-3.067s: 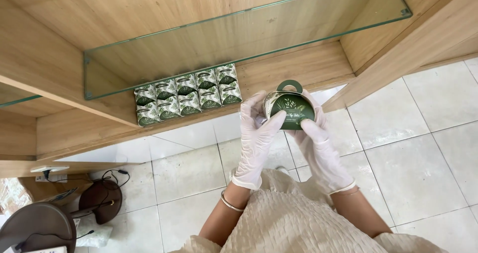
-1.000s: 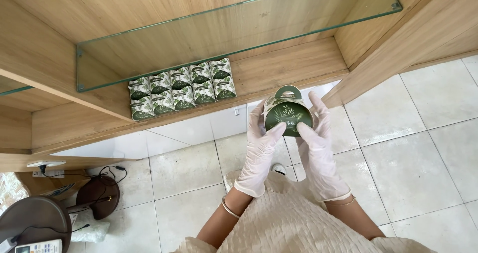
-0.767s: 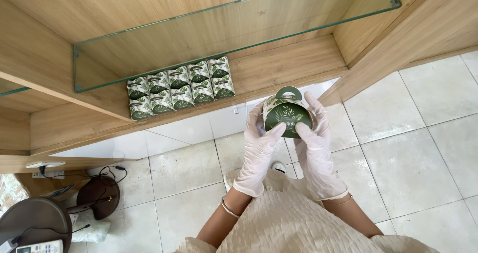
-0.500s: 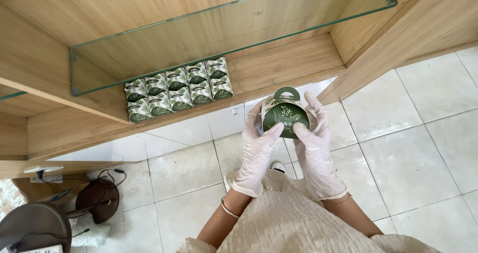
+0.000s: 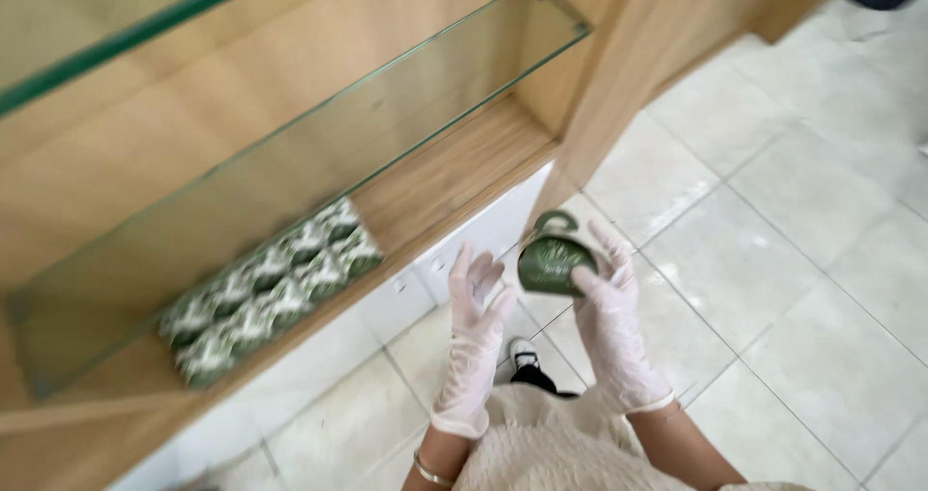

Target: Organizing small green candle boxes by arranging them on a workbench and a shelf in a studio.

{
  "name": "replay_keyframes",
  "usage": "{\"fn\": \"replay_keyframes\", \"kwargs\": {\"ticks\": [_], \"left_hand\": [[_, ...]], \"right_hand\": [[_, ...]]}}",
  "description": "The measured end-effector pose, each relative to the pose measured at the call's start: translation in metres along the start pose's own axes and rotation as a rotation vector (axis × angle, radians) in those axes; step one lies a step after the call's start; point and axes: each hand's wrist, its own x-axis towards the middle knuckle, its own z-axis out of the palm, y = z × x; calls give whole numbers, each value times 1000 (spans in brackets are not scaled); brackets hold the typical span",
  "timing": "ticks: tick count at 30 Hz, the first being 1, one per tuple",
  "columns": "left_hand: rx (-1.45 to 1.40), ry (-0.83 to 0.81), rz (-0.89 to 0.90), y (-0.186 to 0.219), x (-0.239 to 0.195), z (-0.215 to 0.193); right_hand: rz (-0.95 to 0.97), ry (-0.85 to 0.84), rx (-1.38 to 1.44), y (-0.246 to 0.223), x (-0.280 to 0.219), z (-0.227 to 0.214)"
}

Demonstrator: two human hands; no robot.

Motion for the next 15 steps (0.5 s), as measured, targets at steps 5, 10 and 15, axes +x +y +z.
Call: {"fn": "replay_keyframes", "kwargs": {"ticks": [5,10,15], "left_hand": [[-37,-183,-244,-20,4,27],[-189,-335,-415,-23,26,56],[-97,-451,-515,-12,43,88]], "right_hand": [[-64,163,-58,13,-13,-49],[-106,251,-42,18,-13,-91],[-107,199,-89,-14,-15,-101]]}}
